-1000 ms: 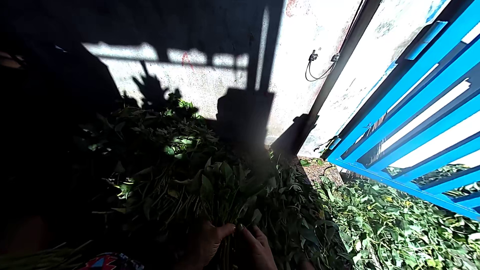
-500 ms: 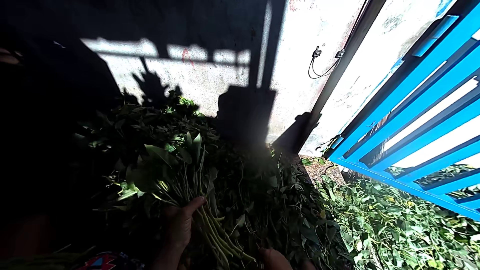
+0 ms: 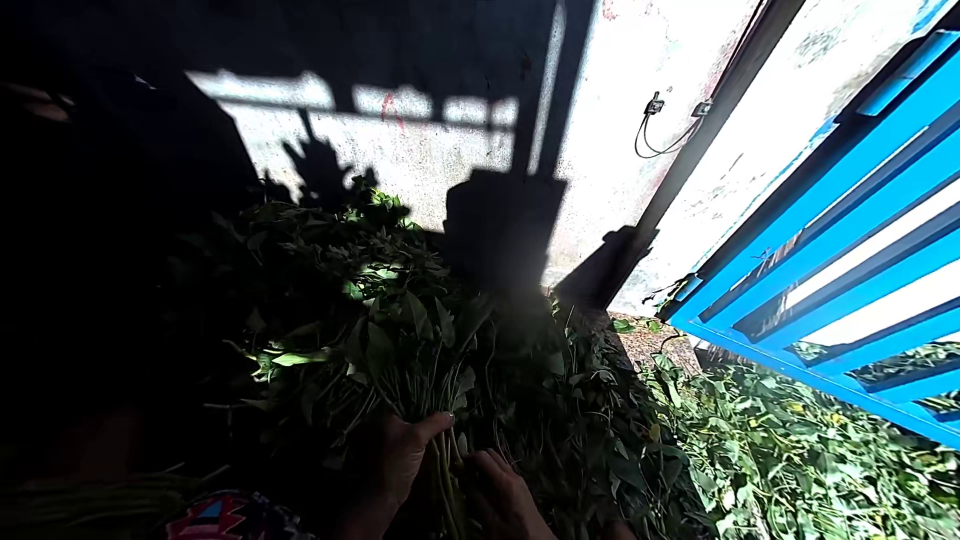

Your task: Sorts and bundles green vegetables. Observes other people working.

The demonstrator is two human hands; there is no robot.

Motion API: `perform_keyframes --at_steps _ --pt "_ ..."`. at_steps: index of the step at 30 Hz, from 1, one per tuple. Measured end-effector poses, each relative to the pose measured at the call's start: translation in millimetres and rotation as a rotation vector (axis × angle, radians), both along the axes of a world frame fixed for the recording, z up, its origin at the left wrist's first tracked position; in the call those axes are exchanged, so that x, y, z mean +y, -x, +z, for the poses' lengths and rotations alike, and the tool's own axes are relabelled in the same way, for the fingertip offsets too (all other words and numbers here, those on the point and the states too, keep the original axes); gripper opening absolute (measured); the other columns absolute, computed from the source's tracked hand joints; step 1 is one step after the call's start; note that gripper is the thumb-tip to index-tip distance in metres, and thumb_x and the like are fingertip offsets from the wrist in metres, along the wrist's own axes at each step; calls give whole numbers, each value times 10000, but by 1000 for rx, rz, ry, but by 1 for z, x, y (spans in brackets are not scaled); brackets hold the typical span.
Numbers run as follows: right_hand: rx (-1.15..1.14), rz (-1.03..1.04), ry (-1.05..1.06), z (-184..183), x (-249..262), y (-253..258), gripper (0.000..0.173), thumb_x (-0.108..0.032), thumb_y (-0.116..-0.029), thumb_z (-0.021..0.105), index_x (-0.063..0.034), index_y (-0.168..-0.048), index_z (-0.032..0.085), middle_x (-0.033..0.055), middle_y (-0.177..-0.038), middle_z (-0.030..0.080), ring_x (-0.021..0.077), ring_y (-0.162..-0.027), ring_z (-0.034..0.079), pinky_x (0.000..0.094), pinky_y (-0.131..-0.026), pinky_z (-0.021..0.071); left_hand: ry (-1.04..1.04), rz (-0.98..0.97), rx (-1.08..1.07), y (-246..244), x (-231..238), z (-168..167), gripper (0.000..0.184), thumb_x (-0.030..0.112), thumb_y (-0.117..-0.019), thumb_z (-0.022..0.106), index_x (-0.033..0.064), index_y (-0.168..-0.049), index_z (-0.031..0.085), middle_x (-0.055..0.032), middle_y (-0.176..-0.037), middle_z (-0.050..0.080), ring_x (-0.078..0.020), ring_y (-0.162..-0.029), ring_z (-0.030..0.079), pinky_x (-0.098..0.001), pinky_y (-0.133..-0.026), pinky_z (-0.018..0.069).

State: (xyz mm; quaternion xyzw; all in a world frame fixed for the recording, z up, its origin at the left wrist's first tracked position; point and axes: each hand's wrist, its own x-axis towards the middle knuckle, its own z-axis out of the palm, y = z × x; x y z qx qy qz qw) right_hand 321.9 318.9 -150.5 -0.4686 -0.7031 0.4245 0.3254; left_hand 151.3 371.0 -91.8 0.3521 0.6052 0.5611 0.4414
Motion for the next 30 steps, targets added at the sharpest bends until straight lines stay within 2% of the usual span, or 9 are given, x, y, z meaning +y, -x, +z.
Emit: perform_keyframes --at_steps 3,7,13,16,20,22,26,28,30 --pt "195 135 123 7 1 -9 266 -191 -1078 496 0 -1174 655 107 -912 689 165 -794 669 363 -747 573 71 -61 -95 5 2 -2 598 -48 -593 875 -51 -1121 593 -162 -958 722 -240 -869 735 -375 -757 643" --pt "309 189 194 12 0 -12 249 -177 -1083 492 -2 -1122 665 63 -835 664 111 -743 635 305 -706 547 146 -173 -250 6 1 -2 473 -94 -666 824 -85 -1048 544 -268 -894 718 -399 -757 740 -495 -693 655" --pt "203 143 244 25 -3 -29 313 -222 -1054 387 -36 -1071 638 40 -791 611 111 -732 610 328 -687 517 126 138 -340 3 2 13 410 -198 -666 765 -111 -1014 567 -242 -779 692 -329 -607 701 -438 -521 618" --pt "214 219 277 33 -1 -53 329 -231 -1046 367 -55 -1034 645 10 -766 604 93 -710 591 312 -666 497 85 274 -370 12 6 22 370 -194 -715 737 -117 -1037 572 -241 -775 687 -318 -581 686 -432 -515 612" --pt "373 284 423 31 -3 -71 337 -270 -1025 369 -87 -924 634 -25 -664 528 85 -603 518 295 -574 441 25 361 -374 17 6 28 451 -200 -691 747 -108 -1089 558 -246 -801 681 -326 -590 685 -443 -516 616" --pt "494 214 449 27 -3 -74 350 -294 -1022 388 -110 -862 640 -58 -622 488 60 -566 482 274 -555 427 11 375 -387 14 4 32 423 -191 -703 750 -110 -1076 566 -249 -804 684 -333 -600 689 -451 -524 619" --pt "769 -258 466 1 -9 -105 355 -316 -999 509 -189 -695 642 -98 -544 484 27 -477 462 248 -491 444 -129 500 -356 51 13 38 315 -137 -807 709 -76 -1092 589 -194 -808 688 -270 -614 679 -405 -568 616" --pt "429 -246 470 -16 -9 -130 310 -253 -1026 492 -125 -786 641 -38 -604 540 75 -542 526 280 -547 484 -212 515 -298 66 14 42 358 -126 -808 721 -37 -1133 600 -156 -861 707 -240 -686 700 -396 -631 627" --pt "-45 14 508 -23 -6 -132 369 -420 -1008 618 -75 -1052 740 82 -885 712 181 -822 674 408 -784 555 -246 491 -231 62 10 41 447 -140 -752 759 -37 -1157 597 -167 -907 713 -257 -733 721 -416 -655 642"
